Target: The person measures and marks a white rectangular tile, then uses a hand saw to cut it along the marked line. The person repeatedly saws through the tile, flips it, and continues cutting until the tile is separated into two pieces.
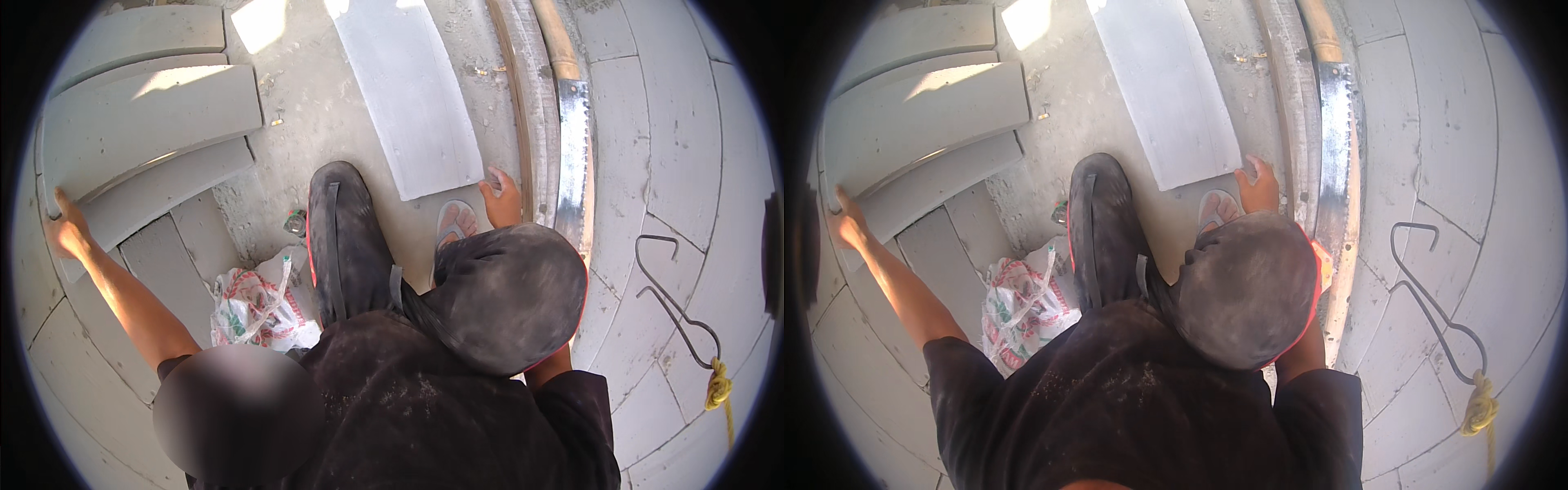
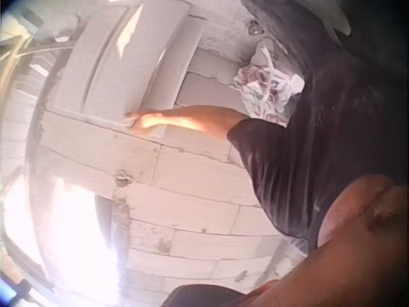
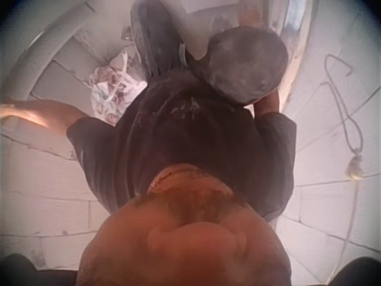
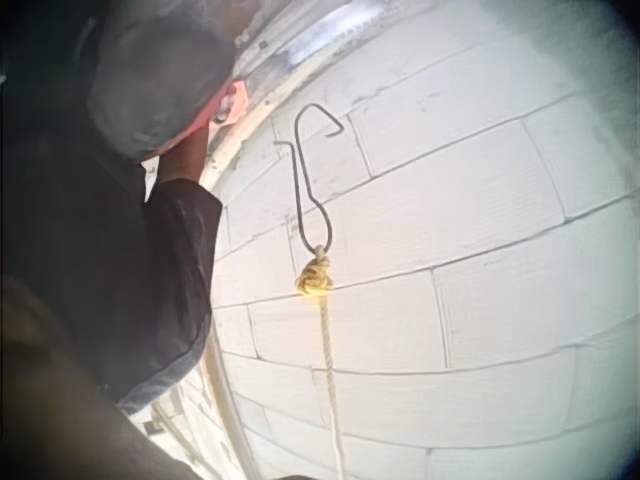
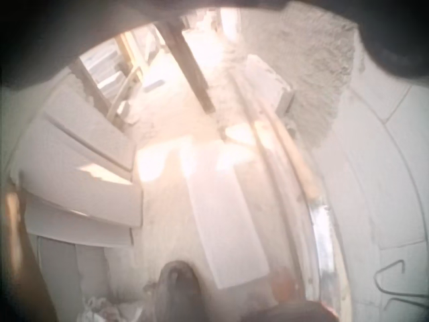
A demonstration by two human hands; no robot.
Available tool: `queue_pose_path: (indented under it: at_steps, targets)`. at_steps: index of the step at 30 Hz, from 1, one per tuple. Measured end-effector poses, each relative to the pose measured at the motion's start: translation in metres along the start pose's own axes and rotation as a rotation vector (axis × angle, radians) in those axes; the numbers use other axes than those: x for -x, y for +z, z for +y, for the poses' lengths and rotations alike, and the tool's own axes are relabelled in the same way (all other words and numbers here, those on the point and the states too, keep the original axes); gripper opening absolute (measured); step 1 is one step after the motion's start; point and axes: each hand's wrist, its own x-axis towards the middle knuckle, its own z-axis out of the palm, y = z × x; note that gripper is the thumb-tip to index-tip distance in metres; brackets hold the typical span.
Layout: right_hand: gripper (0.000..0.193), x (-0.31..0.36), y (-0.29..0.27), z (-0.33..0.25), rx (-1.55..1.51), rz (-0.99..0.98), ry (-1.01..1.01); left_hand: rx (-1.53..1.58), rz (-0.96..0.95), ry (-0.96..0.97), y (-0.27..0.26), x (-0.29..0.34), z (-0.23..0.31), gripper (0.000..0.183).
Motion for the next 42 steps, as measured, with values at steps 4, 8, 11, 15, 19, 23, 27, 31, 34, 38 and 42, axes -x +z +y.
queue_pose_path:
  at_steps: [4,8,11,15,19,23,27,31,34,38,42]
  targets:
    - [0.053,-0.006,0.004,0.000,0.102,-0.042,0.026,-0.066,-0.076,-0.039,-0.006,0.009,0.003,0.099]
    - [0.057,-0.017,0.018,0.016,0.151,-0.057,0.006,-0.076,0.009,0.042,-0.022,0.020,-0.001,0.093]
    - [0.061,-0.019,0.022,0.020,0.145,-0.063,0.030,0.127,0.252,0.138,-0.057,0.044,0.031,0.080]
    - [0.064,-0.019,0.021,0.034,0.106,-0.120,0.066,0.745,0.014,-0.075,-0.136,0.190,0.198,0.051]
    - [0.061,-0.025,0.029,0.030,0.097,-0.158,0.049,1.275,-1.144,-0.523,-0.158,0.409,0.302,0.067]
    - [0.056,-0.024,0.025,0.038,0.225,-0.093,-0.049,0.957,-1.640,-0.848,-0.167,0.566,0.367,0.093]
    - [0.053,-0.022,0.029,0.031,0.195,-0.088,-0.053,0.913,-1.682,-0.758,-0.149,0.590,0.361,0.094]
    - [0.062,-0.023,0.021,0.022,0.136,-0.198,0.050,0.999,-1.695,-0.824,-0.146,0.585,0.349,0.084]
    - [0.063,-0.030,0.016,0.027,0.166,-0.196,0.006,0.968,-1.704,-0.790,-0.147,0.587,0.353,0.081]
    - [0.068,-0.059,0.019,-0.005,0.148,-0.130,-0.070,1.028,-1.510,-0.682,-0.104,0.591,0.362,0.086]
    - [0.074,-0.126,0.022,-0.050,-0.036,-0.121,-0.064,1.148,-1.562,-0.732,-0.068,0.497,0.399,0.098]
